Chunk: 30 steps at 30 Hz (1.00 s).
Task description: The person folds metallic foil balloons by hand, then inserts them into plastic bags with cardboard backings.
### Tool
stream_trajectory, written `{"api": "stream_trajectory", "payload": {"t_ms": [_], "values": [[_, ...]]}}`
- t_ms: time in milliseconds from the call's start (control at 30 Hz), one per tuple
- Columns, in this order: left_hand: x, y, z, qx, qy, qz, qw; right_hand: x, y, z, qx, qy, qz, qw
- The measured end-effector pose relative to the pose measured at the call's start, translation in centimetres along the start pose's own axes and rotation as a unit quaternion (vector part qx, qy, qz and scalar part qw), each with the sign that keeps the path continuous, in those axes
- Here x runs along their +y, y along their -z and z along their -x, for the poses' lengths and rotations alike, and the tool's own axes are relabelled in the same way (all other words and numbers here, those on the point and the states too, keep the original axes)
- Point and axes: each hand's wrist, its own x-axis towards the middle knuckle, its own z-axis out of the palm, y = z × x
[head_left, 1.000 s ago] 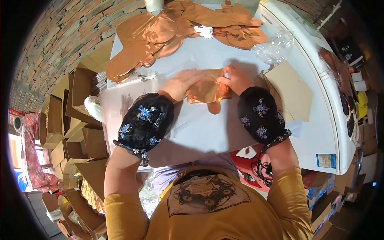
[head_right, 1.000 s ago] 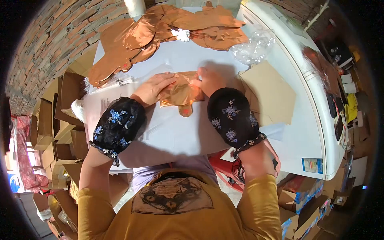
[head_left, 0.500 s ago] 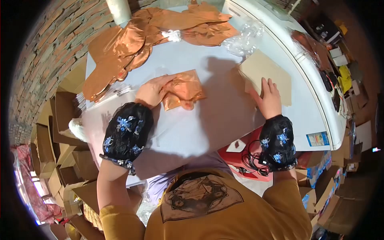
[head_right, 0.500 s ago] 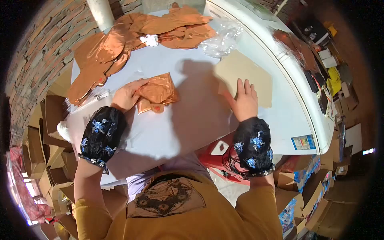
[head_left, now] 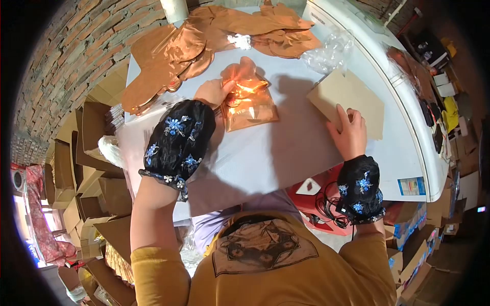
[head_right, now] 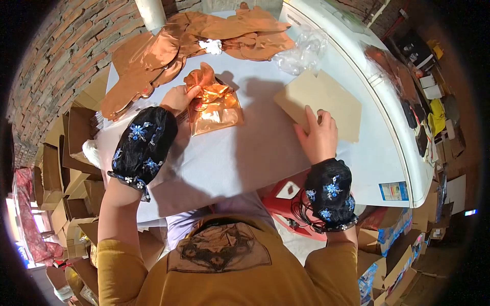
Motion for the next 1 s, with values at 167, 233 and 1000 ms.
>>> {"api": "stream_trajectory", "payload": {"t_ms": [167,233,1000], "values": [[-1.0,-0.6,-1.0,0.004,-0.007,0.06,0.998,-0.3,-0.1,0.6,0.146,0.069,-0.033,0.986],[-1.0,-0.1,-1.3,-0.006,0.001,0.063,0.998,-2.5,1.9,1.0,0.186,0.067,-0.133,0.971],[-1.8,1.0,-4.3,-0.138,0.042,0.214,0.966,-12.6,-8.2,-3.2,-0.049,0.39,-0.287,0.873]]}}
